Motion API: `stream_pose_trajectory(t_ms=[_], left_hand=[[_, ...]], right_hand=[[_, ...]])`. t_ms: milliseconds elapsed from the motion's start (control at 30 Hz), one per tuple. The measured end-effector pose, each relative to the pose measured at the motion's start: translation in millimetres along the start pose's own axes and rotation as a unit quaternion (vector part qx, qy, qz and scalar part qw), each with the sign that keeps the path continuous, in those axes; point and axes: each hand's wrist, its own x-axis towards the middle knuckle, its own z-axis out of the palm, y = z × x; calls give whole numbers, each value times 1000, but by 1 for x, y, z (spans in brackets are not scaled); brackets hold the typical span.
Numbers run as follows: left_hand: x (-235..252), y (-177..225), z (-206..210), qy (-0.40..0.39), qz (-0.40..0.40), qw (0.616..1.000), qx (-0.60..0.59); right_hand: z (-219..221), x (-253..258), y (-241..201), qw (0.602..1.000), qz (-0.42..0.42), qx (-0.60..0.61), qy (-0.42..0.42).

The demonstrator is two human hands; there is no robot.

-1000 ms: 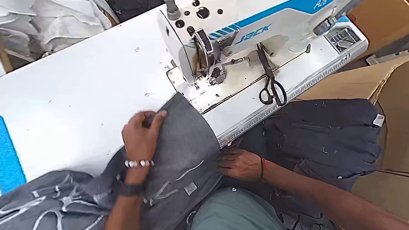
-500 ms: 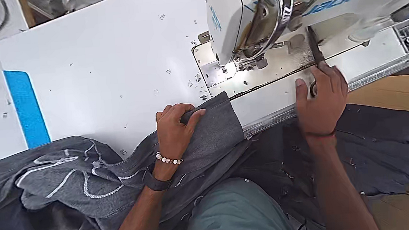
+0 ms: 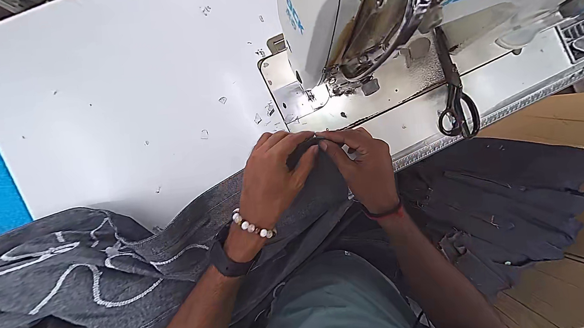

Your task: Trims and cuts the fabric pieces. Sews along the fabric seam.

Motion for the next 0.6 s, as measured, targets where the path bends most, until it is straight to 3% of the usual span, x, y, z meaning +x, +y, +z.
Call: stream_pose_trajectory(t_ms=[167,333,600], left_hand=[[4,5,10,34,0,999,-12],[2,11,16,87,30,995,37],[4,15,15,74,54,995,42]], right_hand=[[3,1,1,997,7,-17,73],[12,-2,-1,971,-110,-151,150],[9,-4,0,944,-176,-220,170]])
